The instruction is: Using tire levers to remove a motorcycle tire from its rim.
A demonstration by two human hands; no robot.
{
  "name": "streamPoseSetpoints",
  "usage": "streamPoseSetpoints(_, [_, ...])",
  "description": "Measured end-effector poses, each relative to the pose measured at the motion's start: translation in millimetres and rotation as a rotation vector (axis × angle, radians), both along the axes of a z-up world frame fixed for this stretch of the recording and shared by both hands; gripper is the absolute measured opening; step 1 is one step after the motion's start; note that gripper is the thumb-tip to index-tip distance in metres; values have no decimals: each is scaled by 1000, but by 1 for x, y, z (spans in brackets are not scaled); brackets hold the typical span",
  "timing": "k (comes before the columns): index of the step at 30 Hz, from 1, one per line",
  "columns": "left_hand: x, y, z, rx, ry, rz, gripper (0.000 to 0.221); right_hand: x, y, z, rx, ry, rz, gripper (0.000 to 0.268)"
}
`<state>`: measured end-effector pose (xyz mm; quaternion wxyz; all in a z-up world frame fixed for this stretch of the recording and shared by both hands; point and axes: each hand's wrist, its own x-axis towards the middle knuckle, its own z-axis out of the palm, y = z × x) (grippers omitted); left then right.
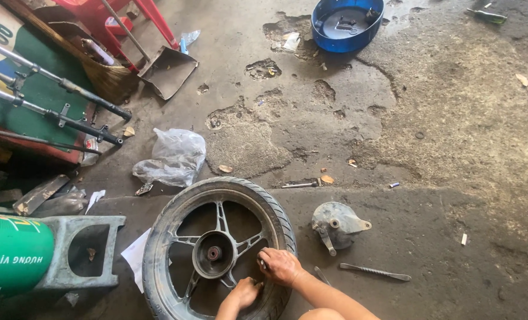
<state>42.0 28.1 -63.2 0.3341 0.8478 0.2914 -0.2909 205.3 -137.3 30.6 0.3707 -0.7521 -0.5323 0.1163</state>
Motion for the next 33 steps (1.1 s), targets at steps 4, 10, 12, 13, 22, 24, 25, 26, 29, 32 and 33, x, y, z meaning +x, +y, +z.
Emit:
streamPoseSetpoints(4, [16,-13,30,62,115,44,48,3,0,0,-30,16,14,24])
streamPoseSetpoints(10, [3,-1,-9,72,38,2,46,4,-1,1,37,-3,19,20])
streamPoseSetpoints(12, [11,-7,5,70,93,24,47,4,0,1,44,0,19,21])
streamPoseSetpoints(13, [16,-9,12,69,148,46,47,4,0,0,51,2,18,22])
streamPoseSetpoints(22, [5,9,-29,9,92,-136,43,5,-2,6,62,-3,25,17])
streamPoseSetpoints(24, [7,6,-29,25,102,-39,43,6,-1,6,44,-4,26,17])
streamPoseSetpoints(25, [8,4,-29,41,112,55,47,6,-1,7,26,-5,23,18])
streamPoseSetpoints(26, [8,3,-29,41,112,55,47,5,-1,6,26,-4,23,18])
streamPoseSetpoints(29, [5,6,-43,112,155,63,47,5,-1,7,13,-9,30,19])
streamPoseSetpoints(32, [-3,17,-65,73,34,-240,41,5,-2,8,4,6,22,18])
streamPoseSetpoints(33, [-1,15,-63,47,70,-130,39,5,-2,8,7,5,27,18])
